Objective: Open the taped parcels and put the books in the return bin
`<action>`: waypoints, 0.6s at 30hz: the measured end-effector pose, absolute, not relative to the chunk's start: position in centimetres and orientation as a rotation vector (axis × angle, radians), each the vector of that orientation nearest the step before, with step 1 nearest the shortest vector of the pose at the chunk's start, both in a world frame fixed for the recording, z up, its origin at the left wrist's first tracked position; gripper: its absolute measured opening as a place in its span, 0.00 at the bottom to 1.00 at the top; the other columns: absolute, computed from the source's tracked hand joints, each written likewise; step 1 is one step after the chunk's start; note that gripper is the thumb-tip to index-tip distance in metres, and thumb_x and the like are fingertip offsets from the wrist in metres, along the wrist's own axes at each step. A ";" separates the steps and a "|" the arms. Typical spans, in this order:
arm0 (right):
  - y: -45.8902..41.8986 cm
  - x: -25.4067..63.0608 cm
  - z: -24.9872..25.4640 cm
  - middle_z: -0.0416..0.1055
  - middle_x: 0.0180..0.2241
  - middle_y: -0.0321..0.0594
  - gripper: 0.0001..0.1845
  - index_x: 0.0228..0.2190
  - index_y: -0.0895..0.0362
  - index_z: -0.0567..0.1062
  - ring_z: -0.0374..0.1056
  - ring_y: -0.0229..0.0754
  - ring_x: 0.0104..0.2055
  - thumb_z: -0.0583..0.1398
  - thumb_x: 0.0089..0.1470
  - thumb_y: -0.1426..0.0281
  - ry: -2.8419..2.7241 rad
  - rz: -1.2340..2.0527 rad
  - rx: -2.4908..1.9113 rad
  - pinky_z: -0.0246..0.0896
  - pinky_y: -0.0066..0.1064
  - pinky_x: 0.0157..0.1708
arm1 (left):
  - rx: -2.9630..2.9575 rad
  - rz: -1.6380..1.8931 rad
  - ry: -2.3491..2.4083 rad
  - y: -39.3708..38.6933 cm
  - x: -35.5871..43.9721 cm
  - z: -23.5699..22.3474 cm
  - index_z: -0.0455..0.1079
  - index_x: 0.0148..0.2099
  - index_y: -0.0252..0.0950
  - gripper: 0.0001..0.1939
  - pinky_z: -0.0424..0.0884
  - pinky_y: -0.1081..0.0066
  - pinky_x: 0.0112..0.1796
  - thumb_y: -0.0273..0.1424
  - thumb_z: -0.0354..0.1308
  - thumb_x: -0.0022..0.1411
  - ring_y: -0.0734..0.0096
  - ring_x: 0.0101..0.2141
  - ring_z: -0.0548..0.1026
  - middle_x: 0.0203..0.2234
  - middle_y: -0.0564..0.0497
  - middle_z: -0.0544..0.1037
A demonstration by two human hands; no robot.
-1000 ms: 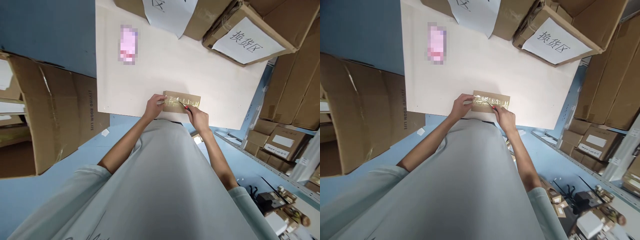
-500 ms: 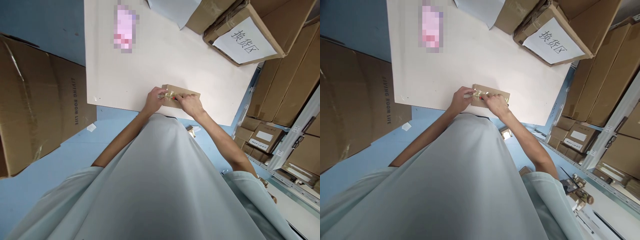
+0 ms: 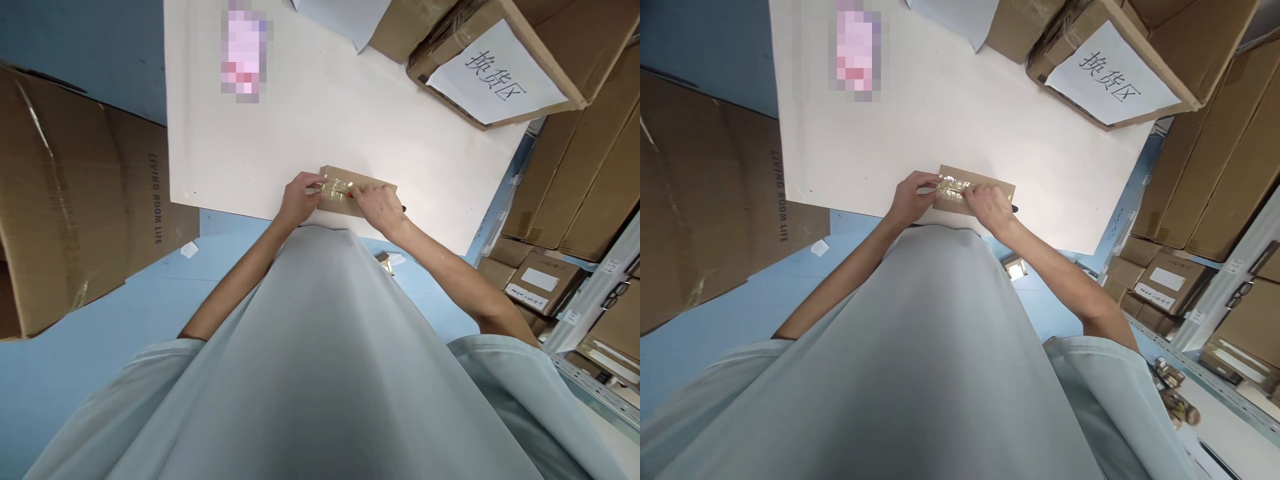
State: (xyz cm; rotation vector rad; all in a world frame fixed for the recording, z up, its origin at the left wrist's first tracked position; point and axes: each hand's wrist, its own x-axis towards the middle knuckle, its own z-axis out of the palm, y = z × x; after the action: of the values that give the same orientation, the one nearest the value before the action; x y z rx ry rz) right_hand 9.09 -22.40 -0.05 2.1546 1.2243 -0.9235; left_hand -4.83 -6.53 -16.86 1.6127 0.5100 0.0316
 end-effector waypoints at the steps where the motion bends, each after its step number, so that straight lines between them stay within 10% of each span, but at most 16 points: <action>1: -23.3 9.4 -0.1 0.82 0.51 0.62 0.28 0.66 0.62 0.75 0.81 0.59 0.52 0.47 0.74 0.82 1.204 -0.927 2.164 0.60 0.41 0.46 | 1.610 0.030 0.516 -6.5 -4.9 -16.8 0.83 0.58 0.42 0.18 0.87 0.54 0.55 0.35 0.70 0.67 0.56 0.54 0.83 0.58 0.44 0.82; 18: -40.0 14.5 -3.4 0.82 0.52 0.59 0.25 0.65 0.57 0.76 0.79 0.55 0.47 0.44 0.84 0.66 1.176 -0.910 2.365 0.50 0.40 0.43 | 1.776 0.002 0.676 -8.0 -5.0 -14.0 0.83 0.60 0.39 0.21 0.87 0.53 0.55 0.33 0.68 0.65 0.53 0.56 0.84 0.62 0.41 0.81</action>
State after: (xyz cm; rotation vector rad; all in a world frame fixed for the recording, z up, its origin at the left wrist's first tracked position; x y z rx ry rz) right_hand 14.50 -40.01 -3.38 2.3655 1.1763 -0.9104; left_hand -4.98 -7.99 -13.98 1.7762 0.6762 0.0020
